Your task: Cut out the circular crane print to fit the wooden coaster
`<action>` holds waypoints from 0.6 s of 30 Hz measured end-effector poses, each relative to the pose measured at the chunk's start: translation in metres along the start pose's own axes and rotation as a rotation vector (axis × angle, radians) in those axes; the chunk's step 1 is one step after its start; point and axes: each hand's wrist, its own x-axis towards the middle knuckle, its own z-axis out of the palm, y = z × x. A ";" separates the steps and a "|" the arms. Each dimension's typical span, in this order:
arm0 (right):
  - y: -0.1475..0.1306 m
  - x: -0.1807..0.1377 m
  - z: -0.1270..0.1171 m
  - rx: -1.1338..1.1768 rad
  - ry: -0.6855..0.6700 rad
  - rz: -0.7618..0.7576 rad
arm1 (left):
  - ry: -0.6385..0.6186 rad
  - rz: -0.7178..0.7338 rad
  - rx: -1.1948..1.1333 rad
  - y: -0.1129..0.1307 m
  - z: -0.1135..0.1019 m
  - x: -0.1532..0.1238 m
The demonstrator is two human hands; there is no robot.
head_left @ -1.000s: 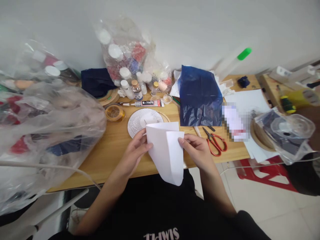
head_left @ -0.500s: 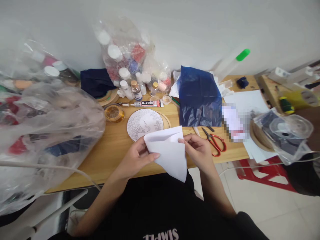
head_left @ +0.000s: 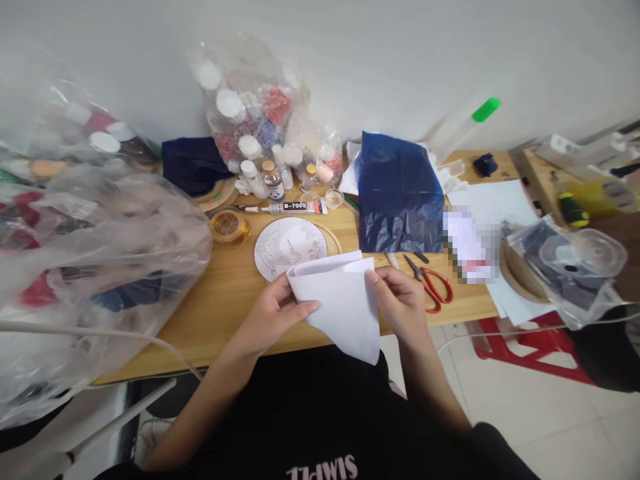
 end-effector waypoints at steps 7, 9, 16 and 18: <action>0.001 -0.003 0.004 -0.017 0.084 -0.067 | -0.043 -0.019 -0.023 0.000 0.004 0.002; 0.002 -0.003 0.003 -0.029 0.039 -0.084 | -0.052 -0.014 -0.019 0.001 0.005 0.001; 0.006 -0.006 0.007 0.002 0.102 -0.042 | -0.054 -0.032 0.022 0.000 0.011 0.000; 0.007 -0.007 0.008 0.017 0.120 -0.024 | -0.060 -0.036 0.024 -0.001 0.012 0.001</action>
